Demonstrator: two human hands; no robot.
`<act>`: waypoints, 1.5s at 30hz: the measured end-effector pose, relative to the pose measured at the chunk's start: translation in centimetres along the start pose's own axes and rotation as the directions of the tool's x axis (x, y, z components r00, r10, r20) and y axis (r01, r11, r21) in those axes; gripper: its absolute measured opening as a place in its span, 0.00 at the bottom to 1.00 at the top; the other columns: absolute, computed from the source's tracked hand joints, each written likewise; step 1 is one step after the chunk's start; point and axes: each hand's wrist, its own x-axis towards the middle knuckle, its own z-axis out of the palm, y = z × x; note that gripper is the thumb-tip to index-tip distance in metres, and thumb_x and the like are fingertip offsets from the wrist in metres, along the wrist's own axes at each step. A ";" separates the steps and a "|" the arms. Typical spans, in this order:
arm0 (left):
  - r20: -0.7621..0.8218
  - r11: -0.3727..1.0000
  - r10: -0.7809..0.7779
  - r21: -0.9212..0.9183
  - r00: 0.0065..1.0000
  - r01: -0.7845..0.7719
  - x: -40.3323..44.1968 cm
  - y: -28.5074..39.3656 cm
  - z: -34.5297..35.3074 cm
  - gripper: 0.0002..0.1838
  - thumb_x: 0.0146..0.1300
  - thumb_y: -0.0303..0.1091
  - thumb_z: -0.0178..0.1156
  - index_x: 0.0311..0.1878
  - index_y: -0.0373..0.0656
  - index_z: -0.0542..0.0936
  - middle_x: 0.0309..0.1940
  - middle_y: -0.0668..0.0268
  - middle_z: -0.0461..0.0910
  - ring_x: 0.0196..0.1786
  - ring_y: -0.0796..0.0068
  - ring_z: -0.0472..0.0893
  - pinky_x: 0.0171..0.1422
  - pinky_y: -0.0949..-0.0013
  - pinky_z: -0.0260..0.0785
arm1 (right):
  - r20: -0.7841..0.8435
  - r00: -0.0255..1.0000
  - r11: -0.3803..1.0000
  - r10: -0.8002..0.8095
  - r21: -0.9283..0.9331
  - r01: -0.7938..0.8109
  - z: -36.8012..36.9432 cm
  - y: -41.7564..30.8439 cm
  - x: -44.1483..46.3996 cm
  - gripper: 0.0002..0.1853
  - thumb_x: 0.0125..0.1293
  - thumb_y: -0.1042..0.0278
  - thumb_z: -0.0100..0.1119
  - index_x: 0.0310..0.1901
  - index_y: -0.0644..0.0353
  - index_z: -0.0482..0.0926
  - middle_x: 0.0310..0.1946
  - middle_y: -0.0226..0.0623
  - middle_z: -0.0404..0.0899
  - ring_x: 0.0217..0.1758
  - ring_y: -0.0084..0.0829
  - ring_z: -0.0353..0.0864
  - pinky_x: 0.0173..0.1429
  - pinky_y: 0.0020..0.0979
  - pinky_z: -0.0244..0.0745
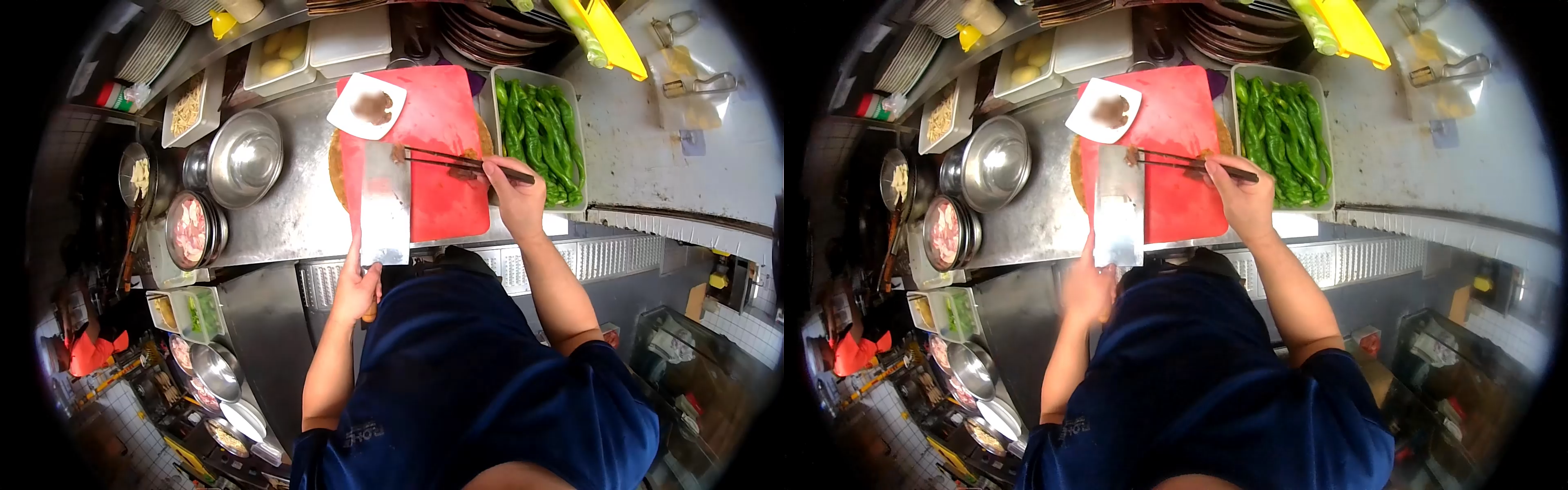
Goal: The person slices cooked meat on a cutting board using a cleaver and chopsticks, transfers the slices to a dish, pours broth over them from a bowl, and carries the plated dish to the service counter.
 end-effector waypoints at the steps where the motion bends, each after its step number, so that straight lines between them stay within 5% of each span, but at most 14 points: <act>1: -0.021 1.000 -0.022 -0.022 1.000 0.021 -0.6 1.6 -0.2 0.44 0.74 0.20 0.52 0.87 0.53 0.44 0.25 0.66 0.77 0.19 0.80 0.72 0.23 0.71 0.70 | -0.002 1.000 1.000 -0.015 0.027 0.015 0.8 -1.1 0.5 0.08 0.71 0.77 0.68 0.47 0.72 0.86 0.37 0.36 0.88 0.39 0.22 0.88 0.44 0.23 0.83; 5: -0.188 0.989 0.045 -0.128 0.981 -0.070 -0.3 5.1 -0.6 0.42 0.72 0.27 0.53 0.87 0.55 0.50 0.23 0.62 0.81 0.22 0.76 0.77 0.28 0.65 0.71 | 0.051 0.996 0.998 -0.067 0.015 0.066 2.3 -2.0 3.4 0.09 0.73 0.76 0.66 0.51 0.71 0.85 0.43 0.37 0.88 0.42 0.25 0.89 0.50 0.24 0.83; 6: -0.190 0.998 -0.009 -0.056 0.982 -0.002 -0.5 7.7 -0.8 0.41 0.73 0.25 0.52 0.86 0.52 0.50 0.33 0.56 0.85 0.27 0.71 0.80 0.36 0.62 0.75 | 0.049 0.996 0.997 -0.073 0.023 0.072 2.6 -2.3 4.1 0.10 0.73 0.76 0.66 0.51 0.71 0.85 0.43 0.37 0.88 0.42 0.25 0.89 0.50 0.24 0.83; 8: -0.269 0.878 0.364 0.418 0.892 -0.232 2.9 5.2 -1.2 0.39 0.74 0.25 0.52 0.85 0.50 0.52 0.44 0.50 0.86 0.39 0.61 0.85 0.46 0.57 0.77 | 0.017 0.991 0.991 -0.131 0.013 0.131 2.4 -3.1 4.4 0.11 0.73 0.76 0.66 0.53 0.71 0.85 0.44 0.39 0.89 0.41 0.26 0.89 0.49 0.24 0.83; 11: -0.239 0.692 0.498 0.689 0.834 -0.216 3.4 5.4 -1.8 0.41 0.70 0.20 0.56 0.84 0.45 0.53 0.48 0.39 0.84 0.44 0.39 0.86 0.49 0.50 0.79 | -0.015 0.989 0.986 -0.145 0.079 0.146 -0.8 -4.3 3.9 0.12 0.74 0.76 0.65 0.54 0.71 0.85 0.45 0.42 0.89 0.43 0.27 0.89 0.49 0.26 0.85; 13: -0.237 0.668 0.588 0.682 0.774 -0.298 2.8 4.4 -2.2 0.40 0.70 0.20 0.57 0.83 0.44 0.56 0.49 0.41 0.84 0.46 0.41 0.86 0.50 0.50 0.79 | 0.022 0.988 0.988 -0.153 -0.004 0.153 -4.8 -4.9 3.2 0.11 0.73 0.77 0.65 0.53 0.71 0.85 0.46 0.43 0.88 0.43 0.28 0.89 0.49 0.27 0.86; 15: -0.261 0.735 0.583 0.573 0.769 -0.363 1.7 2.4 -2.2 0.40 0.69 0.20 0.59 0.83 0.45 0.59 0.49 0.46 0.86 0.45 0.49 0.88 0.51 0.57 0.80 | 0.030 0.995 0.993 -0.092 -0.077 0.094 -8.3 -5.7 2.2 0.10 0.72 0.78 0.65 0.52 0.70 0.86 0.47 0.43 0.88 0.43 0.29 0.89 0.48 0.26 0.86; 18: -0.136 0.909 0.353 0.282 0.926 -0.306 -0.1 1.3 -2.1 0.41 0.69 0.19 0.59 0.84 0.48 0.58 0.47 0.49 0.86 0.42 0.62 0.88 0.51 0.64 0.78 | 0.024 1.000 0.987 0.006 -0.164 -0.002 -11.5 -4.9 0.8 0.11 0.72 0.78 0.66 0.53 0.69 0.87 0.48 0.42 0.87 0.43 0.29 0.89 0.48 0.26 0.86; 19: -0.100 0.940 0.313 0.173 0.945 -0.293 0.6 -0.1 -1.6 0.42 0.70 0.20 0.60 0.84 0.51 0.57 0.44 0.53 0.87 0.38 0.72 0.84 0.47 0.71 0.75 | 0.030 0.997 0.985 0.071 -0.161 -0.065 -12.1 -4.1 0.5 0.11 0.72 0.79 0.65 0.54 0.67 0.87 0.49 0.40 0.87 0.43 0.29 0.89 0.47 0.25 0.86; 20: -0.080 0.906 0.367 0.258 0.927 -0.337 1.2 -1.3 -0.9 0.42 0.70 0.21 0.60 0.85 0.52 0.57 0.41 0.58 0.88 0.30 0.76 0.81 0.38 0.73 0.75 | 0.039 0.995 0.984 0.088 -0.160 -0.081 -12.2 -3.2 0.1 0.11 0.72 0.79 0.65 0.53 0.67 0.87 0.48 0.39 0.87 0.43 0.28 0.89 0.48 0.24 0.86; 22: -0.024 0.969 0.163 0.192 0.986 -0.155 1.6 0.5 0.4 0.42 0.72 0.22 0.58 0.86 0.54 0.54 0.31 0.65 0.84 0.22 0.80 0.75 0.28 0.73 0.72 | 0.007 0.991 0.982 0.137 -0.128 -0.135 -11.5 -1.9 -0.3 0.10 0.72 0.79 0.65 0.53 0.68 0.87 0.47 0.39 0.87 0.43 0.28 0.89 0.47 0.24 0.86; 29: 0.159 1.000 -0.013 0.026 0.987 0.009 4.1 1.2 3.7 0.43 0.75 0.22 0.56 0.87 0.55 0.47 0.21 0.70 0.73 0.19 0.81 0.71 0.22 0.73 0.70 | -0.036 0.985 0.986 0.169 0.013 -0.168 -9.9 2.0 -0.6 0.09 0.73 0.77 0.65 0.51 0.71 0.86 0.47 0.40 0.87 0.43 0.29 0.89 0.50 0.28 0.88; 36: 0.300 0.924 0.123 -0.381 0.946 0.001 6.9 -4.4 4.6 0.43 0.74 0.20 0.55 0.86 0.54 0.50 0.22 0.70 0.74 0.18 0.81 0.71 0.21 0.74 0.69 | 0.007 0.982 0.981 0.186 -0.061 -0.185 -8.0 0.4 0.2 0.09 0.73 0.78 0.65 0.51 0.71 0.86 0.47 0.40 0.87 0.43 0.29 0.89 0.49 0.26 0.88; 45: 0.255 0.953 0.062 -0.303 0.965 0.019 4.9 -2.3 0.4 0.42 0.74 0.20 0.56 0.86 0.54 0.51 0.24 0.68 0.75 0.19 0.79 0.73 0.21 0.73 0.70 | 0.079 0.987 0.988 0.144 -0.073 -0.138 -5.7 -1.9 0.7 0.09 0.72 0.76 0.67 0.50 0.70 0.87 0.41 0.38 0.88 0.39 0.23 0.89 0.46 0.23 0.85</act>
